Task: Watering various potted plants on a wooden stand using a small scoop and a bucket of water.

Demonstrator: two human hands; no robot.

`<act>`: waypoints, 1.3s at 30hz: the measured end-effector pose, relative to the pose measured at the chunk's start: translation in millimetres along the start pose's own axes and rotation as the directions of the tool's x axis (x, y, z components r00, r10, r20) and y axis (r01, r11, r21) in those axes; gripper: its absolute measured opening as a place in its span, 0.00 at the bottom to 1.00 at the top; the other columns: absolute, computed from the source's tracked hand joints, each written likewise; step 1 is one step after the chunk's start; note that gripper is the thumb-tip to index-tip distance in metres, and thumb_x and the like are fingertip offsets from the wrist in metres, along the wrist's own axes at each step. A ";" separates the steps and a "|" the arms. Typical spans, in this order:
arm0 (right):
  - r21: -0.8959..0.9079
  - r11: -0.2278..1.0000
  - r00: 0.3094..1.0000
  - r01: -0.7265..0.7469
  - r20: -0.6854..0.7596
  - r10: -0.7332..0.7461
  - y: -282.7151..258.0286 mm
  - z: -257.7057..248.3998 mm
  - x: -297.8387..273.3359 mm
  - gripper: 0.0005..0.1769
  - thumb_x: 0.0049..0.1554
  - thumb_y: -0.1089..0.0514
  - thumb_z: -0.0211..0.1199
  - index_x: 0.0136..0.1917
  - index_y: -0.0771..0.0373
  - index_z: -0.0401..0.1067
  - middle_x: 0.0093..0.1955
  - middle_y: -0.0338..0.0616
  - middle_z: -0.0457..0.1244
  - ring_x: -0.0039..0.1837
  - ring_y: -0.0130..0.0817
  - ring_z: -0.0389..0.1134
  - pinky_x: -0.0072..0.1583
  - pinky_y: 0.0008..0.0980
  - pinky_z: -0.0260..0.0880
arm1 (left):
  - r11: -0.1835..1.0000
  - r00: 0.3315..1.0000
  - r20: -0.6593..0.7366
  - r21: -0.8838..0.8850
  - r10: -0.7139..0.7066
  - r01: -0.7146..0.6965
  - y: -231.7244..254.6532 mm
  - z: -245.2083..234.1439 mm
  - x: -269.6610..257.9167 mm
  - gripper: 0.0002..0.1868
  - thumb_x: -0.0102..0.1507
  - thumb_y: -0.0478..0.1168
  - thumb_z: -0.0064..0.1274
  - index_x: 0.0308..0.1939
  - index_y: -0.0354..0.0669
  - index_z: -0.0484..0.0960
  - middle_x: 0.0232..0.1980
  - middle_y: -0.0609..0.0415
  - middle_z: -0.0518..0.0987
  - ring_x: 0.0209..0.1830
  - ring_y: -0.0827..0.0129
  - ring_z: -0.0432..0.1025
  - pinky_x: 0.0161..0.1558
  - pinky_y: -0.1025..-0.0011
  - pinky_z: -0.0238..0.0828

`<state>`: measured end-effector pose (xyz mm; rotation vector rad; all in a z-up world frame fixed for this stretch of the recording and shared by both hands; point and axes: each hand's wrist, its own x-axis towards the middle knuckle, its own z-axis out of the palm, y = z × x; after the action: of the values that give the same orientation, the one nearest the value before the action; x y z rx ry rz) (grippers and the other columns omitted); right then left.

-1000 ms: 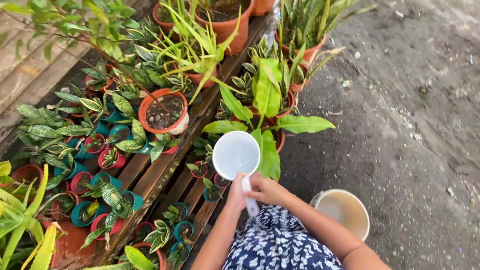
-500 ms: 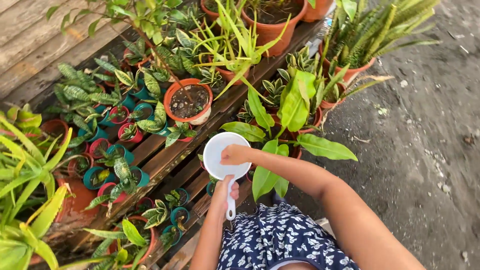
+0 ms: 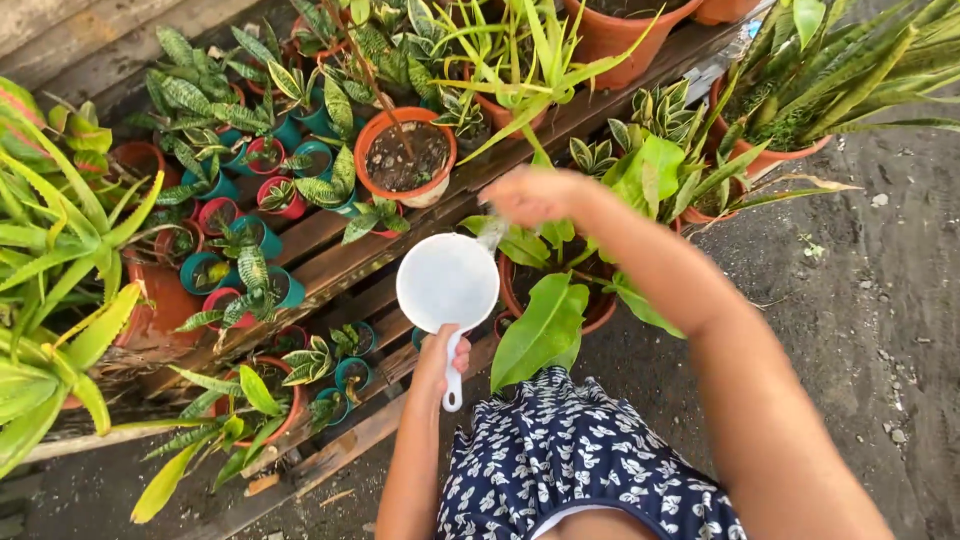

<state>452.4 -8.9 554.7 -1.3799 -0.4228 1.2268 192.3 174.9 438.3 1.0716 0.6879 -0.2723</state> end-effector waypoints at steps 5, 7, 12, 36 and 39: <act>-0.678 0.692 0.963 -0.249 -0.251 0.100 -72.2 -43.7 -81.6 0.03 0.66 0.60 0.46 0.50 0.61 0.57 0.47 0.42 0.52 0.47 0.35 0.52 0.50 0.32 0.49 | 0.997 0.999 -0.023 -0.062 -0.042 0.041 -8.4 -30.2 -9.0 0.11 0.66 0.42 0.46 0.36 0.36 0.69 0.17 0.59 0.60 0.09 0.77 0.53 0.14 0.76 0.47; -0.907 0.222 0.934 -0.357 -0.340 0.111 -84.5 -58.1 -104.4 0.26 0.63 0.70 0.39 0.74 0.72 0.56 0.76 0.59 0.55 0.77 0.53 0.57 0.78 0.50 0.57 | 0.988 0.996 -0.016 -0.132 -0.087 0.084 -10.9 -43.0 -14.2 0.15 0.66 0.40 0.43 0.51 0.31 0.71 0.17 0.60 0.60 0.10 0.78 0.50 0.15 0.76 0.40; -0.653 0.410 0.725 -0.637 -0.689 0.029 -35.1 -108.5 -78.3 0.24 0.71 0.48 0.50 0.61 0.72 0.73 0.54 0.53 0.71 0.58 0.51 0.70 0.66 0.55 0.67 | 0.987 0.996 -0.058 -0.147 -0.071 0.062 -10.6 -47.1 -28.3 0.25 0.63 0.39 0.43 0.61 0.28 0.65 0.17 0.58 0.58 0.10 0.77 0.48 0.16 0.75 0.40; 0.083 0.991 0.992 -0.102 0.083 0.095 24.4 1.9 -13.1 0.13 0.66 0.54 0.55 0.43 0.61 0.73 0.23 0.27 0.52 0.22 0.18 0.55 0.26 0.16 0.59 | 0.996 0.998 -0.044 -0.076 -0.055 0.051 -56.4 -21.3 -9.4 0.15 0.64 0.45 0.54 0.34 0.38 0.69 0.21 0.57 0.65 0.10 0.76 0.60 0.11 0.73 0.59; 0.127 0.987 0.947 0.097 -0.317 -0.052 4.7 -64.4 -74.6 0.10 0.63 0.57 0.57 0.52 0.64 0.74 0.22 0.28 0.54 0.23 0.16 0.58 0.28 0.19 0.64 | 0.996 0.997 -0.058 -0.084 -0.045 0.040 -45.1 -16.0 -20.6 0.14 0.64 0.45 0.53 0.35 0.38 0.69 0.21 0.57 0.65 0.10 0.76 0.60 0.12 0.73 0.60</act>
<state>475.7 -104.1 566.1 -1.3937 -0.1604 0.9356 147.0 165.2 414.5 0.9900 0.7694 -0.2469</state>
